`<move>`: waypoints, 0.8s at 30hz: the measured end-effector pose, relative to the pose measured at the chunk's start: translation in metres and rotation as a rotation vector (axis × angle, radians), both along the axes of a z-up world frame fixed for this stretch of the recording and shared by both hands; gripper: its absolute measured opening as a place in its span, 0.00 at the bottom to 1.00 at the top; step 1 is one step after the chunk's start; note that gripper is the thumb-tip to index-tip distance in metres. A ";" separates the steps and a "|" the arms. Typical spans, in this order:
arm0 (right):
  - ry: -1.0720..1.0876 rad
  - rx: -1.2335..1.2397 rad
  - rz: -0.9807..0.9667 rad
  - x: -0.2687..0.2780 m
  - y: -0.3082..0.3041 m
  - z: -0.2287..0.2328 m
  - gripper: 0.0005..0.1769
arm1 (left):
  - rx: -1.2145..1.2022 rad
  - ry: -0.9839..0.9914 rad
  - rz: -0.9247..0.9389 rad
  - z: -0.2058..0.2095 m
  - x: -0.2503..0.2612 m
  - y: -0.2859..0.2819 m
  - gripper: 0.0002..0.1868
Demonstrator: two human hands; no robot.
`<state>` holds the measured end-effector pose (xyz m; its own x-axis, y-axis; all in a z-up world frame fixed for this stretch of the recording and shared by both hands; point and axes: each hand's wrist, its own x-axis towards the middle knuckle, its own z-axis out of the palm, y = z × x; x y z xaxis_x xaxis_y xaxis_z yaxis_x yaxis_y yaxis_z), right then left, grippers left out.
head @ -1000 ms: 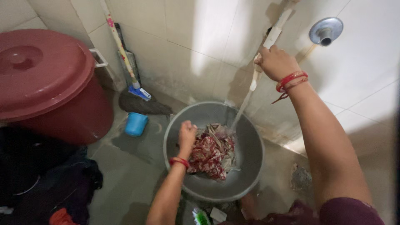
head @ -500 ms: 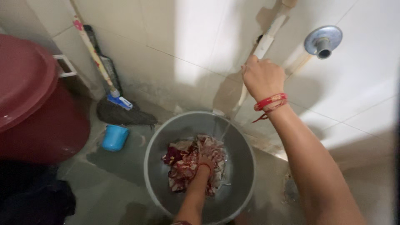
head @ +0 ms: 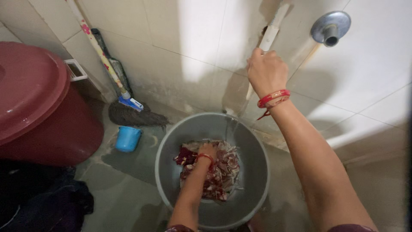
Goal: The person washes clothes by hand in a grey basin filled with water. They scrub the garments, wring them out, add detergent from a packet, and continue agitating the clothes in the soapy water.
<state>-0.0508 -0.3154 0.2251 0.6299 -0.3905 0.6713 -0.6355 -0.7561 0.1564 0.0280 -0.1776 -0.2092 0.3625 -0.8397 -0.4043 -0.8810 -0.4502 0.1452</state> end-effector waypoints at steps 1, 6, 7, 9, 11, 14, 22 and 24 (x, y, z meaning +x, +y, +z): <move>-0.004 0.010 0.005 -0.001 0.000 0.001 0.18 | -0.033 -0.028 0.054 -0.004 0.007 -0.005 0.38; 0.005 -0.005 -0.026 0.002 0.002 0.000 0.16 | 0.030 0.054 0.057 -0.001 -0.007 -0.019 0.42; 0.013 -0.013 -0.035 0.000 0.000 -0.001 0.15 | 0.077 0.085 0.034 0.001 -0.018 -0.020 0.44; -0.001 -0.059 -0.018 0.000 -0.002 -0.004 0.17 | 0.156 0.142 -0.044 0.000 -0.045 -0.026 0.49; -0.012 -0.074 -0.012 0.000 -0.004 -0.006 0.17 | 0.202 0.181 -0.180 -0.011 -0.080 -0.027 0.41; -0.034 -0.067 -0.017 0.004 -0.007 -0.008 0.15 | 0.266 0.224 -0.376 -0.026 -0.103 -0.026 0.33; -0.074 -0.027 0.013 0.005 -0.004 -0.010 0.18 | -0.183 -0.214 0.311 -0.021 0.043 0.023 0.19; -0.083 -0.007 -0.009 0.008 -0.004 -0.009 0.18 | -0.192 -0.136 0.411 -0.016 0.048 0.053 0.28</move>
